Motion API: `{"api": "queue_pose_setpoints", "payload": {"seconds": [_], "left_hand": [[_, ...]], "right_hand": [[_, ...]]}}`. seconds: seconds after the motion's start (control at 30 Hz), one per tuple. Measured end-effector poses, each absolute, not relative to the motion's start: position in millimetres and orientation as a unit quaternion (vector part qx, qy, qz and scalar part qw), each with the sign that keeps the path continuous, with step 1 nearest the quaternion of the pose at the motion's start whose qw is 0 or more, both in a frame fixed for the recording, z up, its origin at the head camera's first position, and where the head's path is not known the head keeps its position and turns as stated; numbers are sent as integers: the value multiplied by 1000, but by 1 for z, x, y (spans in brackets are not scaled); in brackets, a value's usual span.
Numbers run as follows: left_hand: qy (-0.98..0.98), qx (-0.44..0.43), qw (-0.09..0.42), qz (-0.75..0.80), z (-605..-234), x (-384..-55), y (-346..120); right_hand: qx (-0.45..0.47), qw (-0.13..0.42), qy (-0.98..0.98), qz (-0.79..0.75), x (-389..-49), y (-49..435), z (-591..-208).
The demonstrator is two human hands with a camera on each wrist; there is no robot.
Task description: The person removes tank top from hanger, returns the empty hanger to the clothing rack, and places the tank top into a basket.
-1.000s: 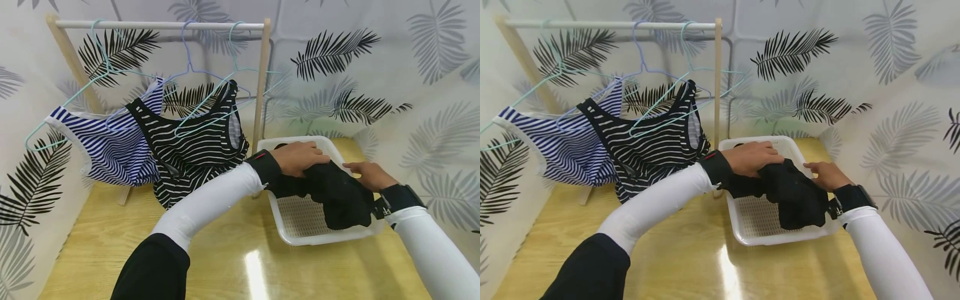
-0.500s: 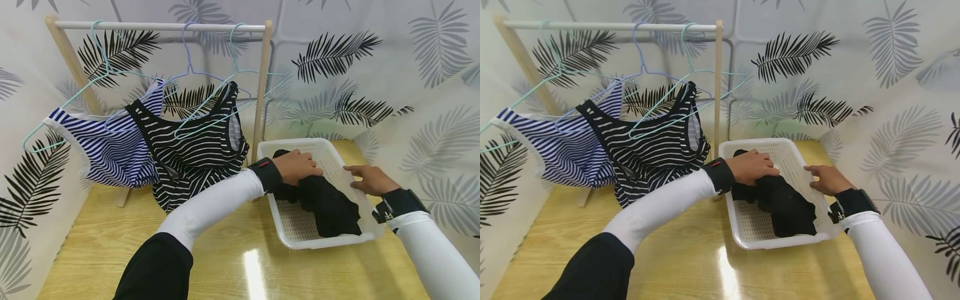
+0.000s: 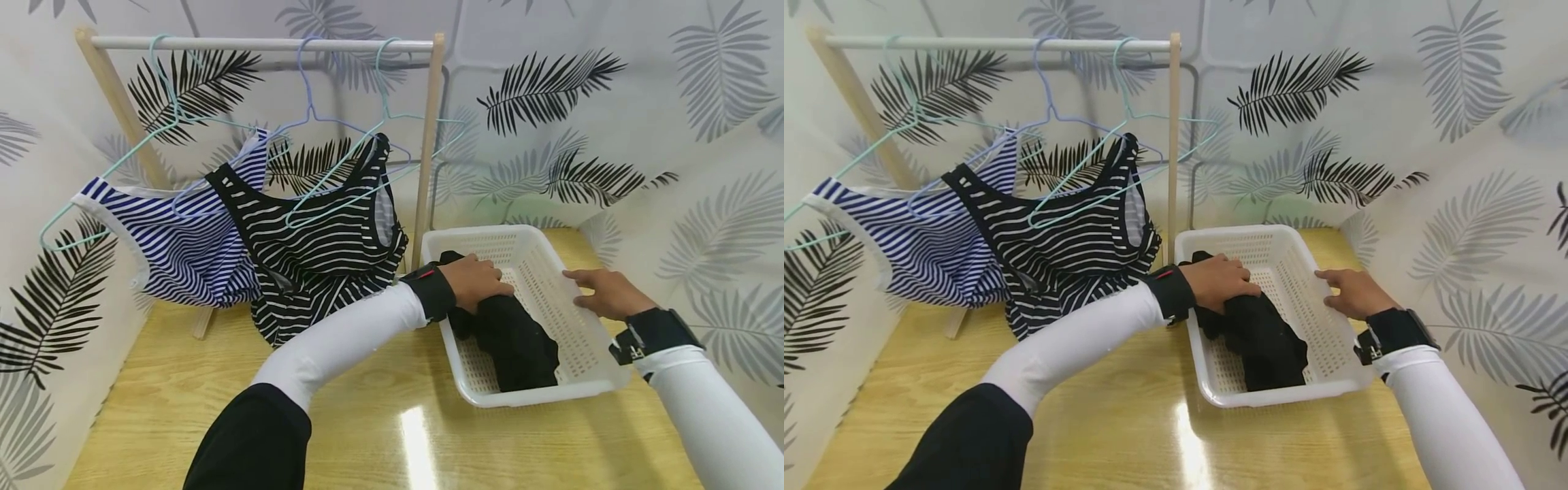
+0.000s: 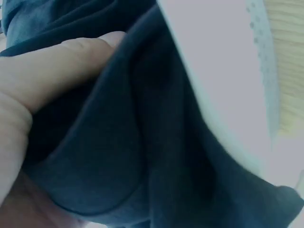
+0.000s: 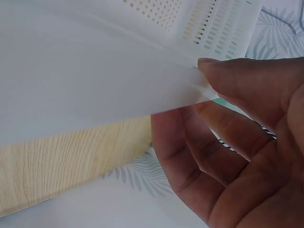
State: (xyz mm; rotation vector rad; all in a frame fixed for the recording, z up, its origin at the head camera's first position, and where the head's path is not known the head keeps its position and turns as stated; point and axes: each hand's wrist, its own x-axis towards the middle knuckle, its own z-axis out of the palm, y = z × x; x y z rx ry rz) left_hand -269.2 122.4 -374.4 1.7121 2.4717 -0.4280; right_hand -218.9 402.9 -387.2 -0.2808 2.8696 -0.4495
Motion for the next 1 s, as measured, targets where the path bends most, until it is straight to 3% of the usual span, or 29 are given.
{"api": "queue_pose_setpoints", "payload": {"seconds": [0.23,0.53,1.0], "left_hand": [[801,584,35,-126,-375,-265,125],[842,526,51,-112,-370,-260,124],[831,540,68,-110,-359,-249,108]], "right_hand": [[-95,105,979,-146,-220,403,-389],[-100,105,979,-147,-221,406,-391],[-97,112,979,-139,-220,399,-386]]}}
